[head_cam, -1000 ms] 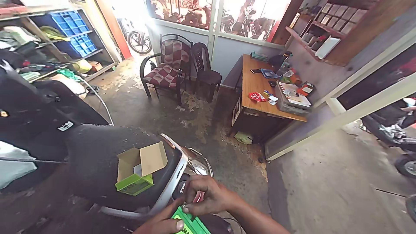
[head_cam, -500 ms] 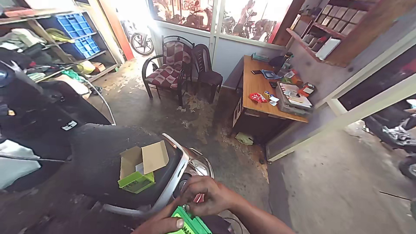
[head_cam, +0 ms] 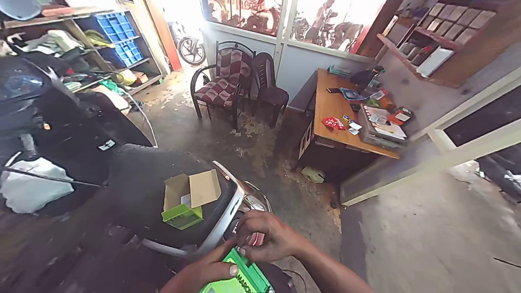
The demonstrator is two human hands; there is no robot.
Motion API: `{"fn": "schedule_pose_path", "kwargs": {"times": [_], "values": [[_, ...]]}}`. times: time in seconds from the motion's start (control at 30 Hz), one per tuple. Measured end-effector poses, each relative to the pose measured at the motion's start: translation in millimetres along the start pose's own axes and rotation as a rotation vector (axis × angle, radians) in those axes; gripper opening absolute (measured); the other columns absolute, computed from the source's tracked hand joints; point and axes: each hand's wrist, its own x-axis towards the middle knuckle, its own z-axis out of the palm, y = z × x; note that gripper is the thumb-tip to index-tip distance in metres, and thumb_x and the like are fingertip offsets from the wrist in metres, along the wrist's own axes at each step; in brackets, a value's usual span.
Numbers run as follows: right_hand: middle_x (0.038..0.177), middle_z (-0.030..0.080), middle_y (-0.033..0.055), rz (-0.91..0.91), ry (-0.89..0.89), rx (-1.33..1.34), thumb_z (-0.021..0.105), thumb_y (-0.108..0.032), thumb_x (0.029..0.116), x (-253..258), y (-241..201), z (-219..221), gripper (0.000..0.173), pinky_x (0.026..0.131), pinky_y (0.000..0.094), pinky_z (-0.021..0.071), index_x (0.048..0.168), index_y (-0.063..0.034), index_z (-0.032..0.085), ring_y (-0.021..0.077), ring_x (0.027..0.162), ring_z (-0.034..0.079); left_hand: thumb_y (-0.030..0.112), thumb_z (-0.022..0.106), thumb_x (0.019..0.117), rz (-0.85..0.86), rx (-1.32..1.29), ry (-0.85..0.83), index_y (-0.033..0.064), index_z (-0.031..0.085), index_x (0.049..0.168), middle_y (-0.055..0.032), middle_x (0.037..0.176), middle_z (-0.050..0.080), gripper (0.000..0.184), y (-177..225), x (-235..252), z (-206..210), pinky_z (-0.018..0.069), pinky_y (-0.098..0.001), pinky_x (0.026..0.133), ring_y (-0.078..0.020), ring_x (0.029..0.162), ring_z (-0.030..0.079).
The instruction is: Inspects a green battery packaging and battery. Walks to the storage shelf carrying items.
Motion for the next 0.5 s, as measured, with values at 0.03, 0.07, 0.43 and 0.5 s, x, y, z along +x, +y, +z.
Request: {"fn": "schedule_pose_path", "kwargs": {"times": [0.03,0.07,0.43,0.5], "values": [[0.107,0.071,0.0166,-0.013,-0.012,0.0,0.07,-0.01,0.0925,0,0,-1,0.016,0.095,0.0401,0.0559,0.1,0.0031,0.073,0.0248,0.106,0.067,0.042,0.067,0.0955,0.004,-0.005,0.002,0.0176,0.041,0.149,-0.0039,0.124,0.07,0.065,1,0,1,0.0581,-0.039,0.096,-0.0162,0.108,0.069],[0.109,0.072,0.0166,-0.028,-0.024,-0.003,0.07,-0.009,0.0921,-1,1,-1,0.016,0.098,0.0414,0.0548,0.103,0.0026,0.074,0.0256,0.109,0.067,0.041,0.067,0.0957,0.008,-0.004,0.003,0.0174,0.042,0.148,-0.0034,0.123,0.07,0.063,1,-1,0,0.0581,-0.0386,0.096,-0.0157,0.108,0.069],[0.106,0.073,0.0147,-0.033,-0.029,-0.016,0.072,-0.009,0.0923,-1,2,-1,0.012,0.099,0.0422,0.0532,0.097,0.0009,0.075,0.0256,0.108,0.067,0.042,0.067,0.0963,0.035,0.001,-0.031,0.0142,0.037,0.152,-0.0065,0.127,0.068,0.069,-7,2,-7,0.0567,-0.041,0.099,-0.0184,0.112,0.068],[0.101,0.072,0.014,-0.016,0.001,-0.03,0.076,-0.014,0.0914,-1,3,0,0.015,0.095,0.0403,0.0548,0.089,0.0,0.072,0.0246,0.104,0.067,0.042,0.066,0.0968,0.042,0.011,-0.046,0.0145,0.035,0.153,-0.0083,0.129,0.066,0.07,-10,3,-9,0.056,-0.0423,0.1,-0.0196,0.113,0.067]]}}
